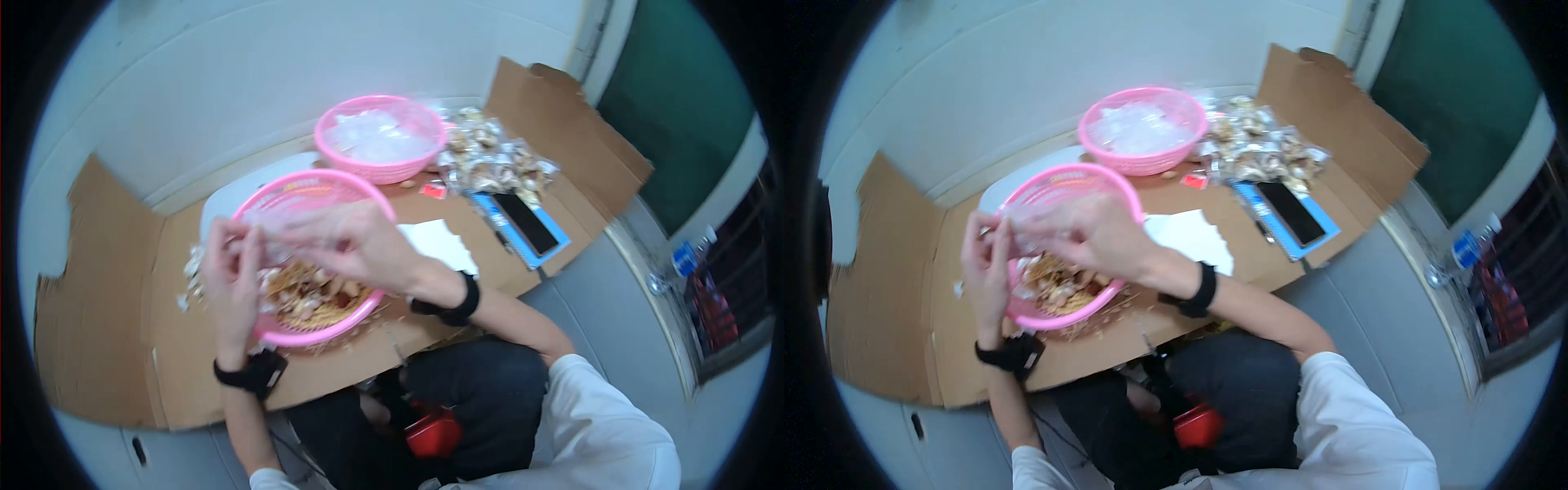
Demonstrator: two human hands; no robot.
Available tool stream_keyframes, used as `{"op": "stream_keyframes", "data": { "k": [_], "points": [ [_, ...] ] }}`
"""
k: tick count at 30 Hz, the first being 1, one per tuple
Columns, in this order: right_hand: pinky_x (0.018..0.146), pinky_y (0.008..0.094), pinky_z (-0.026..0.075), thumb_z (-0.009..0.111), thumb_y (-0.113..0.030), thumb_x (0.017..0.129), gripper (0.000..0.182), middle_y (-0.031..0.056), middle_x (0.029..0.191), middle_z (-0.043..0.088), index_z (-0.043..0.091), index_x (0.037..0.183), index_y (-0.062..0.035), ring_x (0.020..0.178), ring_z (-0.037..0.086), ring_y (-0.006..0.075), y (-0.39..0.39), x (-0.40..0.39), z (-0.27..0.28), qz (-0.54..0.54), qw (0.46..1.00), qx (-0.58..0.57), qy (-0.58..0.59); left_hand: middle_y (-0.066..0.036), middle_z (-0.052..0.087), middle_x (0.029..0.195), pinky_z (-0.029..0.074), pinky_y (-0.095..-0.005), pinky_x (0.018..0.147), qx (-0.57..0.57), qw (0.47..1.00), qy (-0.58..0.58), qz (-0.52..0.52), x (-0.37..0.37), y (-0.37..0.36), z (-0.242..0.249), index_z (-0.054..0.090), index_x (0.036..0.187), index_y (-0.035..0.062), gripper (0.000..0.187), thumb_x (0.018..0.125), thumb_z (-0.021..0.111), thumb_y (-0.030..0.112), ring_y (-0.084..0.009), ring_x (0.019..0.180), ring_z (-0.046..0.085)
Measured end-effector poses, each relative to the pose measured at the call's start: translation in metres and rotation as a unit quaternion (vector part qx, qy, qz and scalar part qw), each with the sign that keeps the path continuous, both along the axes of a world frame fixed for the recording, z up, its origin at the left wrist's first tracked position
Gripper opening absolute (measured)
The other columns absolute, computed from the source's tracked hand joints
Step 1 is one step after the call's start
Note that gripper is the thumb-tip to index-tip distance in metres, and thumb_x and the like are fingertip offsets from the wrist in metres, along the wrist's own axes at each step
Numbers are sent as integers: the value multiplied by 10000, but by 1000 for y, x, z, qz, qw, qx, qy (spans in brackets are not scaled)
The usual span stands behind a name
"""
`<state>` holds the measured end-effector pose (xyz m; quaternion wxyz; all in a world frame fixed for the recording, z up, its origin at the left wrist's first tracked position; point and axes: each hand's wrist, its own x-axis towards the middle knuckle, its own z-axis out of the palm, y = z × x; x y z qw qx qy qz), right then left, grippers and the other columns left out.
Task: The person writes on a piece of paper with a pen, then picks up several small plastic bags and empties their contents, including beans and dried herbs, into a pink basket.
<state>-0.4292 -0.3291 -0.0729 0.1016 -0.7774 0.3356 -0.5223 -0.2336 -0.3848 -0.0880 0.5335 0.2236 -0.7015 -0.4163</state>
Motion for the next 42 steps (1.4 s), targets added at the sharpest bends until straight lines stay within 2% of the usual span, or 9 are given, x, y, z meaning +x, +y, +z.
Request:
{"op": "stream_keyframes", "data": {
  "k": [14,16,19,22,26,33,36,39,42],
  "points": [
    [718,362,548,719,-180,829,195,180,1224,636,729,946,-25,766,702,252,6,-8,5,-39,995,9,89,-51,640,712,459,-181,563,-3,999,-10,31,4,-2,3,453,950,40,133,1033,499,132,-38,639,598],
    [744,360,543,716,-183,839,176,195,1234,631,710,900,-18,838,699,273,9,-9,11,-1,988,128,84,-47,636,705,449,-176,555,13,999,-17,43,3,-2,5,454,950,41,133,1033,502,134,-31,635,591],
    [773,369,539,705,-184,856,177,196,1287,605,688,851,-8,902,688,276,4,-8,2,9,999,-7,32,-17,598,669,392,-165,510,13,997,-16,69,6,-4,5,457,946,51,131,1033,503,137,-13,588,544],
    [784,355,542,700,-183,867,179,179,1333,582,676,852,-7,955,675,265,4,-6,0,22,998,-28,-56,17,541,651,318,-170,467,-28,996,-26,86,10,-12,0,467,955,49,127,1034,504,141,1,561,479],
    [783,342,551,697,-156,864,154,164,1349,571,667,865,-5,952,675,252,8,-22,14,-5,998,-13,-55,36,499,692,274,-172,470,-71,966,39,244,26,-29,-2,490,1015,39,121,1040,491,157,3,561,398],
    [771,351,551,667,-227,889,258,158,1050,673,676,1017,-4,893,679,261,16,-37,11,-118,951,112,261,26,525,793,277,-166,491,-80,949,108,285,14,-10,14,468,1271,5,268,1047,424,145,-3,581,361],
    [764,355,537,660,-277,902,325,168,1001,670,675,1054,10,854,675,267,11,-32,12,-159,968,-18,192,21,528,793,281,-164,496,-48,954,134,262,6,1,19,465,1278,-2,285,1024,444,125,-9,578,361],
    [736,333,520,658,-277,919,320,135,978,662,670,1038,19,814,653,222,17,-26,27,-105,992,47,49,-7,543,850,315,-171,537,-65,959,142,238,7,-6,11,463,1284,-6,305,1006,450,120,-20,602,402],
    [662,282,491,643,-261,941,292,75,870,643,667,1009,22,735,597,131,16,-15,24,66,979,156,-114,-52,549,911,358,-189,597,-109,965,128,203,3,-8,4,457,1283,-9,308,1004,442,121,-32,640,451]
  ]
}}
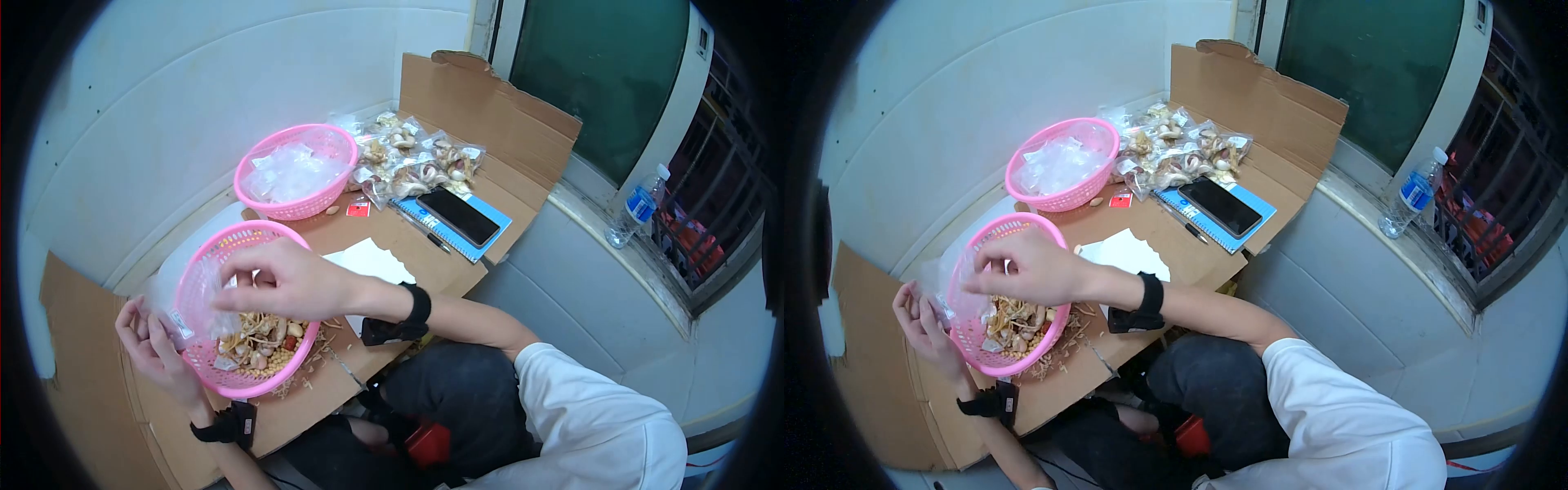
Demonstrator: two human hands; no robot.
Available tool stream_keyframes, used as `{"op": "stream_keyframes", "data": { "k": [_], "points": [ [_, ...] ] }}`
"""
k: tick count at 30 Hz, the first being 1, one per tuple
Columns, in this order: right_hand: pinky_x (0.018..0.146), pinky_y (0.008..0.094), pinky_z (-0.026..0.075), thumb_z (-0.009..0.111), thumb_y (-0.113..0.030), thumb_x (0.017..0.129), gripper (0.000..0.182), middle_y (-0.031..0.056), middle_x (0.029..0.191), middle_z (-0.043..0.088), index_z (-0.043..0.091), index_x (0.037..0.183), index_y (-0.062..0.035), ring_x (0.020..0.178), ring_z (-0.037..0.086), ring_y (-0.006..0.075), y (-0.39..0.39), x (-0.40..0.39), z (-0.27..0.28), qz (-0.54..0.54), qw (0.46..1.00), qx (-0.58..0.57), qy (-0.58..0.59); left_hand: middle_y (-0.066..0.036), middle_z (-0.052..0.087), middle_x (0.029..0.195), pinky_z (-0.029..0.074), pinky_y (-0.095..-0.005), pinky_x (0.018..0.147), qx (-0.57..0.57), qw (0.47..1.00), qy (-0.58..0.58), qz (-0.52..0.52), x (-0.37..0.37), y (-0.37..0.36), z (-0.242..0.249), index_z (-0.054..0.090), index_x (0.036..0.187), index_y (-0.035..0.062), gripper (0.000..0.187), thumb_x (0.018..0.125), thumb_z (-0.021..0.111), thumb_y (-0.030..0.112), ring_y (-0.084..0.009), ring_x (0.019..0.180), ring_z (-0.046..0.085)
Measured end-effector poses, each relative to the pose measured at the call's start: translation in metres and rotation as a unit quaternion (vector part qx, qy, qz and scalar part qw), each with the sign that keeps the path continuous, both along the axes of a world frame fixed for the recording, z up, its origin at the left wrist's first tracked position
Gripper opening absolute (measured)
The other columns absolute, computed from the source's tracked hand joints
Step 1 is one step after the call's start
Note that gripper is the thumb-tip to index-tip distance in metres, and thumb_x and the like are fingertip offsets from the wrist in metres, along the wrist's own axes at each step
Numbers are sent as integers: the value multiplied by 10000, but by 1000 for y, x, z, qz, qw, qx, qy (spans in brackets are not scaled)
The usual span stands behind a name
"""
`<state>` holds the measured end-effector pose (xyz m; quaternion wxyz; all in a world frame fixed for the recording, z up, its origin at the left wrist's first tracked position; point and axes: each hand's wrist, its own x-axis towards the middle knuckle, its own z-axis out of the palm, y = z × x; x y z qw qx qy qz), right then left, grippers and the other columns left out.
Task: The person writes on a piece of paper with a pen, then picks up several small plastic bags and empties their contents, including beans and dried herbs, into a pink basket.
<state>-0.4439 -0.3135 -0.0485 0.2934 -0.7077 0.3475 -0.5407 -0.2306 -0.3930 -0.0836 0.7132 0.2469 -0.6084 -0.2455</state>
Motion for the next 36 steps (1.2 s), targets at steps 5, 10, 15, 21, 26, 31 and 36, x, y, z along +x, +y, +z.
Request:
{"op": "stream_keyframes", "data": {
  "k": [5,10,15,21,26,31,36],
  "points": [
    [539,190,408,640,-180,944,176,5,713,614,683,930,-10,613,519,40,-17,-15,-5,36,991,105,-70,-67,554,964,374,-192,592,25,997,-55,-40,2,7,6,446,1275,-11,291,1008,449,107,-39,662,485],
    [528,179,444,629,-242,961,243,97,867,693,655,1014,-6,621,556,71,-71,-79,-9,32,937,233,-260,-44,563,931,360,-178,549,50,997,-33,-48,5,2,7,446,1263,-5,275,1011,474,100,-41,653,487],
    [608,223,527,515,-436,1002,539,176,1178,668,489,1271,30,760,659,138,-51,-102,10,-21,913,265,-309,-44,566,941,365,-180,559,77,994,-64,-52,5,-2,2,460,1247,2,276,995,528,90,-44,668,486],
    [713,350,560,630,-346,905,398,165,1082,711,693,1122,-18,829,710,245,-18,-278,2,-451,874,137,117,-40,562,941,383,-191,597,67,994,-70,-53,5,1,4,475,1225,-2,253,996,529,91,-48,702,489],
    [931,489,479,708,-547,758,619,203,1165,669,707,1103,-33,1119,621,356,12,-339,-28,-608,567,294,471,-38,550,931,403,-201,627,56,994,-83,-49,5,2,6,485,1206,-7,237,992,531,83,-58,716,488],
    [920,539,451,689,-481,786,530,203,1114,654,683,1075,-36,1109,597,362,15,-351,-54,-699,555,157,423,-15,553,930,372,-174,588,38,993,-100,-53,7,-3,1,499,1208,16,234,997,541,107,-34,695,481],
    [667,371,522,693,-511,823,501,119,815,712,696,954,-28,728,681,241,-1,-299,-1,-616,774,41,140,-25,547,870,401,-198,632,72,991,-108,-36,6,1,3,538,1113,-10,176,1003,538,126,-56,714,485]
  ]
}}
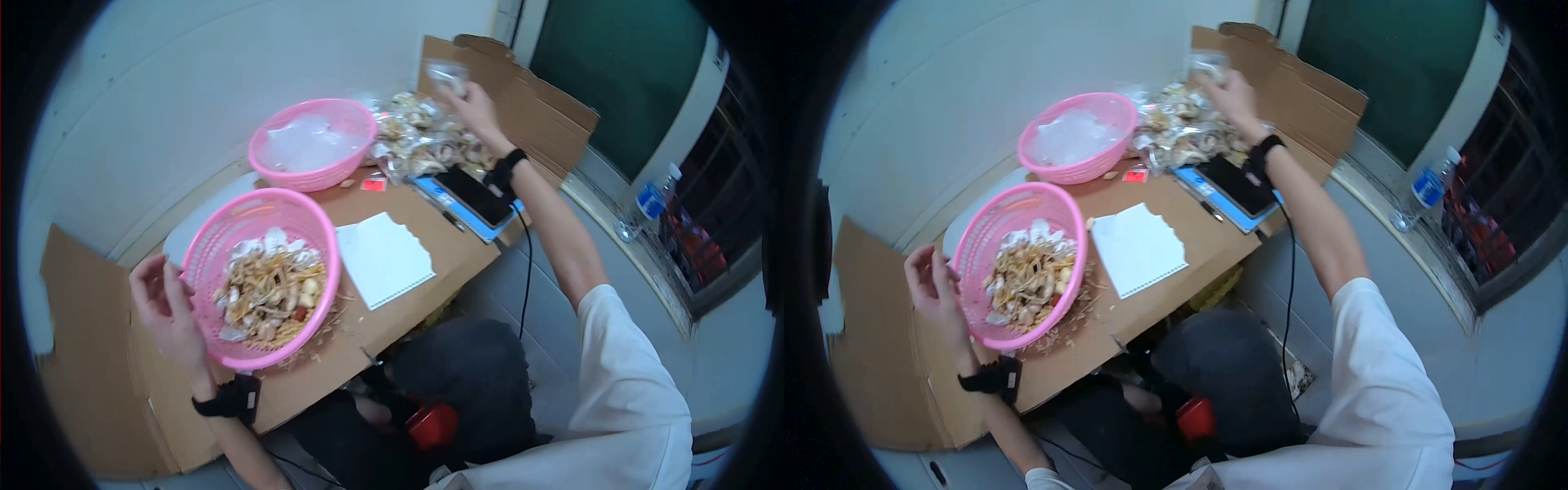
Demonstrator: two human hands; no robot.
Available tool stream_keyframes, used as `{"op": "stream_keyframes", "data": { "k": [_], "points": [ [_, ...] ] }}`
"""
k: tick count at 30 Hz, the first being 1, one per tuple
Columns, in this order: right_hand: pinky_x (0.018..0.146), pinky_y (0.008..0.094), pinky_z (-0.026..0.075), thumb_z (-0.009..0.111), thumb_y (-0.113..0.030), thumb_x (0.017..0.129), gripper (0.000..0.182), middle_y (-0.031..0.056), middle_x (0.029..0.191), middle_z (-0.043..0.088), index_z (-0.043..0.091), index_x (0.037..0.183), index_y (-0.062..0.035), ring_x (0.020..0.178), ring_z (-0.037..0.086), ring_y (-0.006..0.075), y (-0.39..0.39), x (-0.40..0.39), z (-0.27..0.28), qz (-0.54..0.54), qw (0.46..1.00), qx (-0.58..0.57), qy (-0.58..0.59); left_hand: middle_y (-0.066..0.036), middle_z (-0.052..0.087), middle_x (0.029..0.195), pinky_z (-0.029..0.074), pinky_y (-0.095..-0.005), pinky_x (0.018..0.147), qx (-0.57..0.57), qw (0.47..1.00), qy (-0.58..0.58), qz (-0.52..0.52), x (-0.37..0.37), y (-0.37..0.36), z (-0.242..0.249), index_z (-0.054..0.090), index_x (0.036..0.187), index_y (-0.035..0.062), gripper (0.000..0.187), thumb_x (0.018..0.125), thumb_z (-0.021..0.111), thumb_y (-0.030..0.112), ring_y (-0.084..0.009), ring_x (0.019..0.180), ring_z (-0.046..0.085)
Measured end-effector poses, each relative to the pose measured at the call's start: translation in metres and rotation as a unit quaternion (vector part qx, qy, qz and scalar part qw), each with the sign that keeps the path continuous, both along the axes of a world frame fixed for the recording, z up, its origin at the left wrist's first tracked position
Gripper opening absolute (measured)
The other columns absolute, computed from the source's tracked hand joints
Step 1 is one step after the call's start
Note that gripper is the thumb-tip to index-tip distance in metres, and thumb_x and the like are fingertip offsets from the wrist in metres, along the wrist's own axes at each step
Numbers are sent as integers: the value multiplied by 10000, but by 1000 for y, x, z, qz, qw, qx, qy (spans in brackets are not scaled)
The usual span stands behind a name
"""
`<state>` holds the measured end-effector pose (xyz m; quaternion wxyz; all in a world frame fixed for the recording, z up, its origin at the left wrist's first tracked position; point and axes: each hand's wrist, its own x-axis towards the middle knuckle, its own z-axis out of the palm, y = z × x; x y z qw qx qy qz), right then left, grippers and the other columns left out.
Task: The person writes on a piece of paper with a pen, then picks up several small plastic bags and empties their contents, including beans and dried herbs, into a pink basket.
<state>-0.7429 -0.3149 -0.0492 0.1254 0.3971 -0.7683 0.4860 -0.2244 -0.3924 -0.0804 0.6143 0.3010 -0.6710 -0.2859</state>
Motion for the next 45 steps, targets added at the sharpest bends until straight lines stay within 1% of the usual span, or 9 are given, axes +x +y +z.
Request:
{"op": "stream_keyframes", "data": {
  "k": [2,8,16,18,24,28,30,33,45],
  "points": [
    [687,281,509,724,-454,853,496,33,870,691,666,1090,-22,764,614,101,-33,25,8,263,964,-31,-32,-28,559,861,411,-203,649,12,999,-27,-35,8,-7,-6,552,1100,-11,181,1012,524,145,-60,720,493],
    [667,351,527,780,-334,742,503,159,857,699,648,1007,73,772,676,210,-47,255,28,573,809,27,-128,-64,639,925,462,-277,796,-35,984,-167,-50,1,-2,-12,584,1090,-25,315,1059,421,242,-117,810,561],
    [674,473,483,709,-195,712,341,201,784,612,568,920,35,766,619,402,-15,343,-13,529,842,-97,29,-199,468,1402,436,-375,1009,91,996,2,24,-1,2,-17,385,1400,-77,507,1070,387,307,-250,1276,481],
    [690,461,487,730,-208,717,348,192,853,620,592,934,27,775,618,394,-12,336,-9,409,905,-115,29,-167,517,1359,446,-352,987,47,999,-1,-12,8,-8,-24,434,1380,-57,451,1065,416,265,-227,1221,518],
    [683,445,510,698,-142,761,198,173,842,643,654,805,46,751,645,333,-13,308,-3,428,843,-230,231,-89,606,1216,450,-313,958,-15,983,-167,-74,4,-5,-14,559,1246,-11,289,997,566,137,-158,1101,563],
    [591,378,523,702,-109,774,170,133,707,655,678,770,60,637,666,247,0,297,4,463,873,-84,130,-107,606,1194,421,-329,985,-11,996,-55,-66,-4,-2,-8,566,1211,-25,294,961,611,124,-194,1090,569],
    [513,285,509,710,-78,784,141,94,614,653,696,769,62,544,656,157,7,295,11,607,767,4,-209,-105,598,1120,420,-319,951,-121,990,-69,29,-20,7,6,568,1139,-20,240,962,610,137,-195,1028,566],
    [493,227,493,726,-67,783,136,76,626,661,691,750,61,542,644,96,-2,315,-2,659,666,-48,-345,-86,552,964,408,-297,866,-218,972,-37,81,-1,4,2,538,984,0,183,966,603,170,-184,896,527],
    [535,270,479,737,-149,811,208,76,627,643,642,724,15,566,625,126,-15,341,-21,600,773,-146,-146,-41,509,853,386,-246,740,-39,973,-126,-190,2,13,0,527,863,11,240,914,680,188,-118,794,486]
  ]
}}
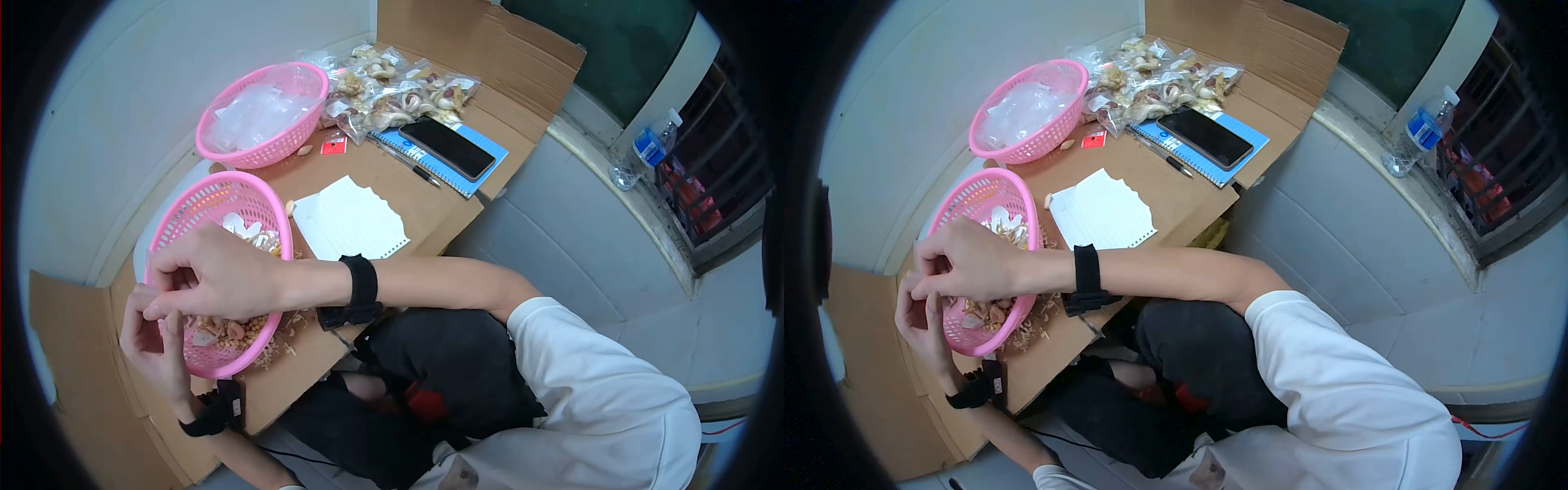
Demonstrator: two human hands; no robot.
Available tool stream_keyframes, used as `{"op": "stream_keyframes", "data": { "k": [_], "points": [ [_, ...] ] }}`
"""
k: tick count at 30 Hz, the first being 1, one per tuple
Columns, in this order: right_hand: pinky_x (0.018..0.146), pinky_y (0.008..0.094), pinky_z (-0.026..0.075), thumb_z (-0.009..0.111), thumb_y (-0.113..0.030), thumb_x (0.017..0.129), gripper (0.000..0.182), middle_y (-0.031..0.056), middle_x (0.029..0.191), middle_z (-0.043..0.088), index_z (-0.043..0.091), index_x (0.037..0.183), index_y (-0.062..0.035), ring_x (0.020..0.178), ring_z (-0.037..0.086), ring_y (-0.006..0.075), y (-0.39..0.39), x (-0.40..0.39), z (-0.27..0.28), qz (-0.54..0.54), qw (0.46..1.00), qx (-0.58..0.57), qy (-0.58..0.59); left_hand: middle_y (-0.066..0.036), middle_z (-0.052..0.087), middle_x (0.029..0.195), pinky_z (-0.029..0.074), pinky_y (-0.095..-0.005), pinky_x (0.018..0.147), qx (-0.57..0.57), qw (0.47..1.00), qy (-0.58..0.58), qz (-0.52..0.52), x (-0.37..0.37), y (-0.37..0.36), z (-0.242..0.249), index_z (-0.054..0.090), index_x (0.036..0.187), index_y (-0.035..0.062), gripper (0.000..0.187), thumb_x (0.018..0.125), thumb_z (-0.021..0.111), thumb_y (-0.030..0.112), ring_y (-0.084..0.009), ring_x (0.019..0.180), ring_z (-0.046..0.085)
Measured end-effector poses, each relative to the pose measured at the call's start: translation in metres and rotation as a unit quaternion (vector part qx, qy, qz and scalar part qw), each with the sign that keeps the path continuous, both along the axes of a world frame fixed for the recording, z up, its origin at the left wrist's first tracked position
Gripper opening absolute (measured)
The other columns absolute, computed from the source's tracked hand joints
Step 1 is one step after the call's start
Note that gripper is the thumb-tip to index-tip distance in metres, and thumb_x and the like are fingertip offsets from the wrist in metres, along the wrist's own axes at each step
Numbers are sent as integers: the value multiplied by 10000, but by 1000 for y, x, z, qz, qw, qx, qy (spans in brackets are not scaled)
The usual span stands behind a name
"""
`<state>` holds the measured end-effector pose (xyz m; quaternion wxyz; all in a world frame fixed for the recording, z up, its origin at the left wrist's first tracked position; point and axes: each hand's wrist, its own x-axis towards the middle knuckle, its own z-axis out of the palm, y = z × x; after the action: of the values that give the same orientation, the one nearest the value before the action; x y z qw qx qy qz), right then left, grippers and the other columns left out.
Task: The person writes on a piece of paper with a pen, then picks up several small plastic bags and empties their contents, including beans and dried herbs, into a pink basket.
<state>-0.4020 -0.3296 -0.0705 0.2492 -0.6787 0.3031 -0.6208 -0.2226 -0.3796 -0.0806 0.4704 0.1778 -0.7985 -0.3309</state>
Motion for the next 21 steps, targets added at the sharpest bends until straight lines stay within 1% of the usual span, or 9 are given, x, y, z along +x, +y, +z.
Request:
{"op": "stream_keyframes", "data": {
  "k": [3,4,8,10,11,13,17,19,21],
  "points": [
    [530,279,475,699,-158,865,214,73,633,633,634,754,14,566,621,125,2,1,1,34,999,21,-19,-40,545,892,396,-234,754,55,998,-29,-16,4,1,3,552,891,3,160,928,644,128,-100,822,511],
    [529,286,472,672,-163,897,220,73,633,626,629,773,14,566,618,124,3,1,1,70,995,51,-54,-40,545,892,396,-234,754,54,998,-27,-14,5,1,1,552,891,3,160,928,644,128,-100,822,511],
    [543,301,468,597,-192,958,245,70,636,610,609,810,3,578,613,128,7,0,4,84,991,86,-57,-10,552,832,385,-223,728,51,999,-11,-3,8,-4,-5,559,858,19,169,969,584,143,-77,786,502],
    [556,334,465,558,-200,963,243,93,640,600,595,818,-9,592,621,192,4,-1,-1,51,997,62,8,-6,545,817,377,-220,720,61,998,4,-16,6,-5,-6,547,833,24,181,969,580,139,-74,773,496],
    [556,334,465,558,-200,963,243,93,640,600,595,818,-9,592,621,192,3,-2,-2,49,997,63,8,-2,529,798,367,-221,709,61,998,14,-19,5,-5,-5,530,812,29,190,968,574,127,-72,759,480],
    [569,375,471,587,-168,893,174,127,654,595,588,816,-11,619,623,277,0,-3,-5,-57,993,-27,100,2,514,778,357,-222,697,61,998,22,-23,6,-6,-5,514,791,33,202,968,568,115,-71,744,465],
    [581,415,475,629,-155,795,150,155,688,606,605,815,-8,659,625,332,3,-11,-2,-152,967,-112,173,-22,507,781,356,-239,674,9,999,13,32,9,-12,-8,506,778,14,183,945,558,64,-96,731,454],
    [581,431,482,640,-137,728,120,153,653,611,623,725,-18,639,627,341,3,-10,2,-234,937,-144,216,-25,491,753,343,-245,652,-7,997,28,67,7,-10,-7,501,768,7,189,942,556,58,-102,706,439],
    [579,441,483,635,-143,724,139,162,626,601,617,671,-16,621,620,352,8,-13,9,-242,937,-98,231,-45,486,722,343,-261,618,-158,978,2,139,-7,2,-3,499,755,-5,179,920,559,29,-128,669,436]
  ]
}}
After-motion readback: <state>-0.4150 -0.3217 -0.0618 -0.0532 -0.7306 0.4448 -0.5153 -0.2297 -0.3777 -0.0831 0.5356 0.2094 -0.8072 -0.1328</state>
